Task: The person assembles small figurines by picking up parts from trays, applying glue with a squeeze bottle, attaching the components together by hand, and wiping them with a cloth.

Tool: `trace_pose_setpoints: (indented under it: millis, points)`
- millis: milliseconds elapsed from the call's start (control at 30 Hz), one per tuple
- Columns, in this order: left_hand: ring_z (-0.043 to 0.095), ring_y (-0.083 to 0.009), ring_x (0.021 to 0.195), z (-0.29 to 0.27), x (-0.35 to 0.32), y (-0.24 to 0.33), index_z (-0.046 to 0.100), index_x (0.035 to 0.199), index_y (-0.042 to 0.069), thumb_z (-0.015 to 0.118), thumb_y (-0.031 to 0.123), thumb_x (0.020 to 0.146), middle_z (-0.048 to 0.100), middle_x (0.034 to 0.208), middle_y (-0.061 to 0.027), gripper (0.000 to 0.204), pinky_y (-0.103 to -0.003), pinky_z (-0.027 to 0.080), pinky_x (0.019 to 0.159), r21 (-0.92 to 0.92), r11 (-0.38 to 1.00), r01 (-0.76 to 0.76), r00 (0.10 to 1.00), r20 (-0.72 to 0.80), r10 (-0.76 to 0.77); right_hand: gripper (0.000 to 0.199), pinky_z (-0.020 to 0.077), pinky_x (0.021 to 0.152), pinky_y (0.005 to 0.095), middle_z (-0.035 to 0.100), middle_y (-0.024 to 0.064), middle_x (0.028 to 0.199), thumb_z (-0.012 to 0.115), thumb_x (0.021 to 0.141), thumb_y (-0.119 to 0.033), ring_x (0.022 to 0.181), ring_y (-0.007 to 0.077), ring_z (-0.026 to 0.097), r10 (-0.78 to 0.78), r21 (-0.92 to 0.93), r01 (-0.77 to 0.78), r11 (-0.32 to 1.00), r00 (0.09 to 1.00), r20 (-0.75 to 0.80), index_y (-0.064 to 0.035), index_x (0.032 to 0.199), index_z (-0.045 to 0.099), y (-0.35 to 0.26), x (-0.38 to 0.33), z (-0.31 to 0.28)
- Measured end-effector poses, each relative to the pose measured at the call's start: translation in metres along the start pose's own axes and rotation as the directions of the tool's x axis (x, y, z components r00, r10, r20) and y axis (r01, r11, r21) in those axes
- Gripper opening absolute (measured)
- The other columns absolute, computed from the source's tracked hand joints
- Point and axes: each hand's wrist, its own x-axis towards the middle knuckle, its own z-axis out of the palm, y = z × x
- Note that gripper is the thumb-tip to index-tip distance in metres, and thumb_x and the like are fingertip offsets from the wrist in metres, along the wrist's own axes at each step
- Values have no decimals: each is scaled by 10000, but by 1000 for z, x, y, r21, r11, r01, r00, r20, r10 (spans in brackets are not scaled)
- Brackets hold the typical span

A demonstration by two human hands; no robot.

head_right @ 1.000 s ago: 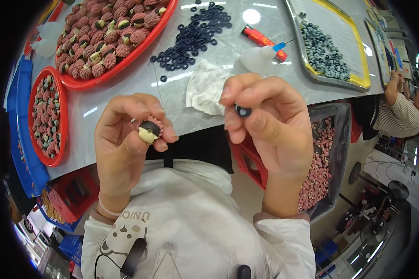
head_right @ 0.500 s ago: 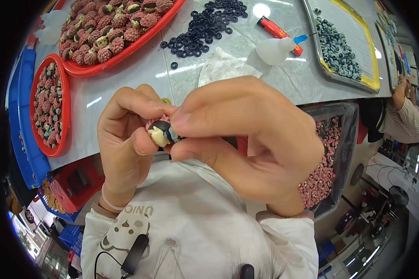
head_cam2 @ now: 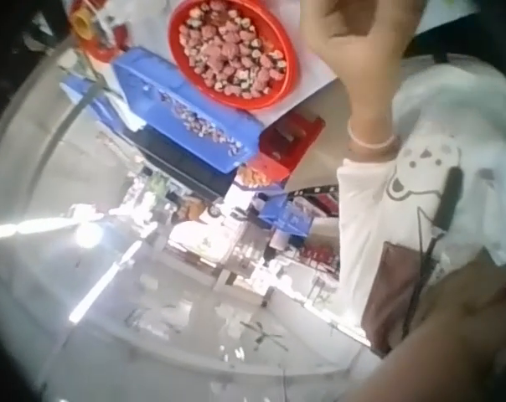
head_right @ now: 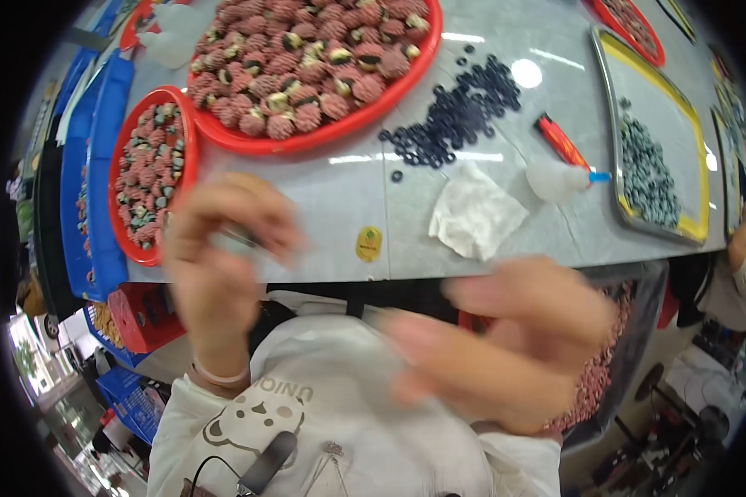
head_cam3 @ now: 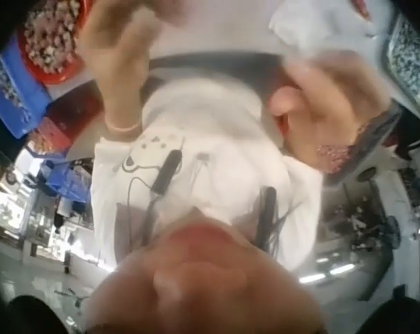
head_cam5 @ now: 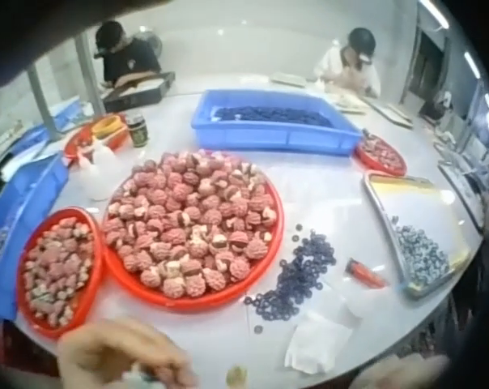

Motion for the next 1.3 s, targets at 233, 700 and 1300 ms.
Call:
trace_pose_setpoints:
  millis: [233,700,1300]
  points:
    - [492,-178,945,-45,30,37,522,1009,5,485,62,759,501,1058,-90,259,-271,362,839,943,330,44,982,-101,159,317,338,756,276,462,102,989,550,763,-213,838,164,431,421,74,-425,902,830,-366,8,982,487,48,-16,-41]
    - [484,-156,753,-56,63,22,502,856,7,542,57,705,496,851,-54,164,-246,386,700,950,309,-49,988,92,-127,326,344,803,248,557,113,904,543,781,-132,872,139,490,616,149,-602,785,785,-72,30,1047,446,63,-5,-25]
    - [519,-152,758,-12,30,7,482,933,7,517,166,792,494,979,-157,215,-227,423,659,69,998,-13,998,-60,17,490,361,460,198,514,116,759,627,709,-314,556,134,484,643,253,-602,757,755,-127,25,993,416,40,-11,-38]
